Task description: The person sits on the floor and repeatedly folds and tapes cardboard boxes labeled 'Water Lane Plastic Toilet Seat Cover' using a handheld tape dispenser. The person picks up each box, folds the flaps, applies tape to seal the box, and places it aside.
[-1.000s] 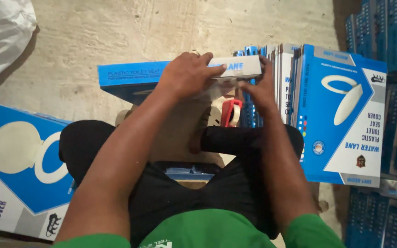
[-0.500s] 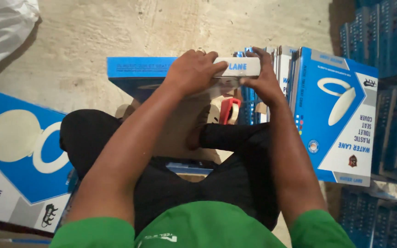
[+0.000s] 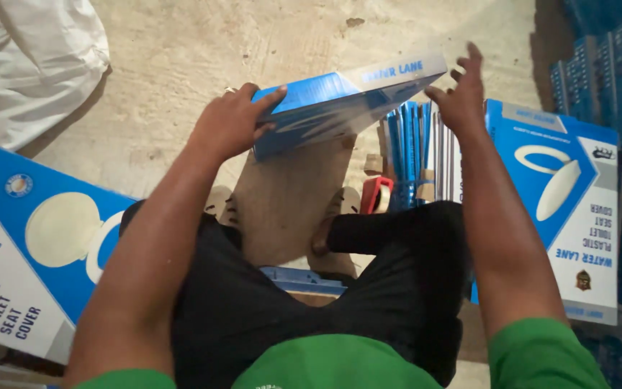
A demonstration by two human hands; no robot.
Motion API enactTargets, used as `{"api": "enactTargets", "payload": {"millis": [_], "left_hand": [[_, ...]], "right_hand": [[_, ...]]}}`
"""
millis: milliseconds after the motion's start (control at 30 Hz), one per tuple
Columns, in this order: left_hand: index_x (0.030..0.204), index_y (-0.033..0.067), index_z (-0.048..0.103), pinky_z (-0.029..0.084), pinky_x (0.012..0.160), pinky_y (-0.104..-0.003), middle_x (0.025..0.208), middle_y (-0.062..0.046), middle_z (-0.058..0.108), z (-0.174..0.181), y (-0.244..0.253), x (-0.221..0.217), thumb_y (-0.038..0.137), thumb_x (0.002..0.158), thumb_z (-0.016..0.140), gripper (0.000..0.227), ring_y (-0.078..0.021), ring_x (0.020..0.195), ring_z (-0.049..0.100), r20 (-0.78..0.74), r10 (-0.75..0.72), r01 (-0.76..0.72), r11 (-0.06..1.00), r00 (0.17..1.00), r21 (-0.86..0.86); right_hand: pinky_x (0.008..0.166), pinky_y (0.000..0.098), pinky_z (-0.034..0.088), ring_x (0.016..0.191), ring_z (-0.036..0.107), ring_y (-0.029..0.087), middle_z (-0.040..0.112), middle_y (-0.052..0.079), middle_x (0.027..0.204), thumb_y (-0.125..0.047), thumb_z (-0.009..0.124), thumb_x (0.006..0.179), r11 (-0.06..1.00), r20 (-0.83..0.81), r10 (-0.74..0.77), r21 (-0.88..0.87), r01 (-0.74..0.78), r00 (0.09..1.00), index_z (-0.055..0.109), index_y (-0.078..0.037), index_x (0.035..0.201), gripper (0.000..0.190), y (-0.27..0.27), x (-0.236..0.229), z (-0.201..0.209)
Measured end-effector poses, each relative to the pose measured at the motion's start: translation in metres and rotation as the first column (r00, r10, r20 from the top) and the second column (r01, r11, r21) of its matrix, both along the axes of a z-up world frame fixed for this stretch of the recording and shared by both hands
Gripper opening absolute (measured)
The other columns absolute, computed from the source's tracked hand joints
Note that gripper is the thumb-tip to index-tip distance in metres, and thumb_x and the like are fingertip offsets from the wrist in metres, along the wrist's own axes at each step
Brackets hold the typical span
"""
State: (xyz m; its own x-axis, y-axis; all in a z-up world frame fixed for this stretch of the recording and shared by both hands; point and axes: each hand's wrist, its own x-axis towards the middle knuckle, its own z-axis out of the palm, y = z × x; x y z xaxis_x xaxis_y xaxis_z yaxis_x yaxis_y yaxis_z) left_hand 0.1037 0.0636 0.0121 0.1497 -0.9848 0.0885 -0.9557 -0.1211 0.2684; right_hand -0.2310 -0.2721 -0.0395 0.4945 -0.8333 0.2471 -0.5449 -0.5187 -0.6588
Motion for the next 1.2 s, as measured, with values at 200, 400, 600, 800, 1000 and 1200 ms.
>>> {"api": "enactTargets", "payload": {"millis": [200, 400, 600, 800, 1000, 1200], "left_hand": [[0.143, 0.0182, 0.058, 0.049, 0.097, -0.052, 0.139, -0.019, 0.058, -0.045, -0.001, -0.001, 0.033, 0.091, 0.079, 0.058, -0.0423, 0.124, 0.058, 0.028, -0.099, 0.102, 0.906, 0.995, -0.412], [0.142, 0.012, 0.065, 0.048, 0.099, -0.052, 0.146, -0.025, 0.058, -0.061, -0.006, -0.002, 0.003, 0.104, 0.076, 0.041, -0.0436, 0.127, 0.057, 0.001, -0.143, 0.126, 0.869, 0.99, -0.479], [0.132, 0.01, 0.063, 0.045, 0.103, -0.049, 0.139, -0.017, 0.059, -0.063, -0.003, 0.008, -0.006, 0.089, 0.076, 0.047, -0.0386, 0.126, 0.053, 0.036, -0.099, 0.104, 0.889, 0.994, -0.446], [0.139, 0.0139, 0.059, 0.043, 0.107, -0.043, 0.147, -0.013, 0.054, -0.063, -0.004, 0.007, -0.011, 0.088, 0.071, 0.058, -0.0323, 0.131, 0.049, 0.041, -0.059, 0.071, 0.911, 0.997, -0.407], [0.139, 0.0148, 0.055, 0.04, 0.111, -0.046, 0.148, -0.015, 0.055, -0.069, -0.002, 0.011, -0.012, 0.084, 0.074, 0.064, -0.0341, 0.135, 0.049, 0.001, -0.083, 0.075, 0.904, 0.997, -0.421], [0.144, 0.0179, 0.057, 0.039, 0.111, -0.045, 0.15, -0.015, 0.055, -0.065, -0.012, 0.018, -0.014, 0.085, 0.072, 0.068, -0.0338, 0.136, 0.051, 0.006, -0.081, 0.076, 0.902, 0.997, -0.426]], "right_hand": [[0.085, 0.0339, 0.058, 0.1, 0.071, 0.022, 0.072, 0.01, 0.112, -0.019, 0.08, 0.094, 0.96, -0.008, -0.143, 0.242, 0.141, 0.99, 0.067, -0.004, 0.121, 0.033, 0.051, -0.129, -0.094], [0.089, 0.0412, 0.054, 0.104, 0.072, 0.031, 0.075, 0.021, 0.109, -0.024, 0.067, 0.102, 0.78, -0.256, -0.236, 0.525, 0.34, 0.937, 0.072, -0.001, 0.121, 0.03, 0.184, -0.209, -0.281], [0.073, 0.0286, 0.059, 0.092, 0.068, 0.013, 0.066, 0.007, 0.111, -0.02, 0.079, 0.085, 0.417, 0.018, -0.586, 0.864, 0.283, 0.81, 0.056, -0.005, 0.127, 0.05, 0.218, -0.17, -0.361], [0.06, 0.0315, 0.056, 0.073, 0.067, 0.019, 0.067, 0.013, 0.105, -0.016, 0.083, 0.084, 0.384, -0.275, -0.427, 0.808, 0.448, 0.861, 0.057, -0.002, 0.129, 0.054, 0.198, -0.151, -0.385], [0.059, 0.0292, 0.052, 0.069, 0.062, 0.015, 0.07, 0.006, 0.086, -0.014, 0.085, 0.08, 0.228, -0.311, -0.419, 0.873, 0.43, 0.853, 0.072, -0.004, 0.109, 0.034, 0.181, -0.153, -0.407], [0.056, 0.0376, 0.048, 0.072, 0.066, 0.023, 0.07, 0.014, 0.086, -0.006, 0.08, 0.08, 0.142, -0.384, -0.351, 0.88, 0.454, 0.854, 0.074, 0.005, 0.095, 0.02, 0.155, -0.153, -0.409]]}}
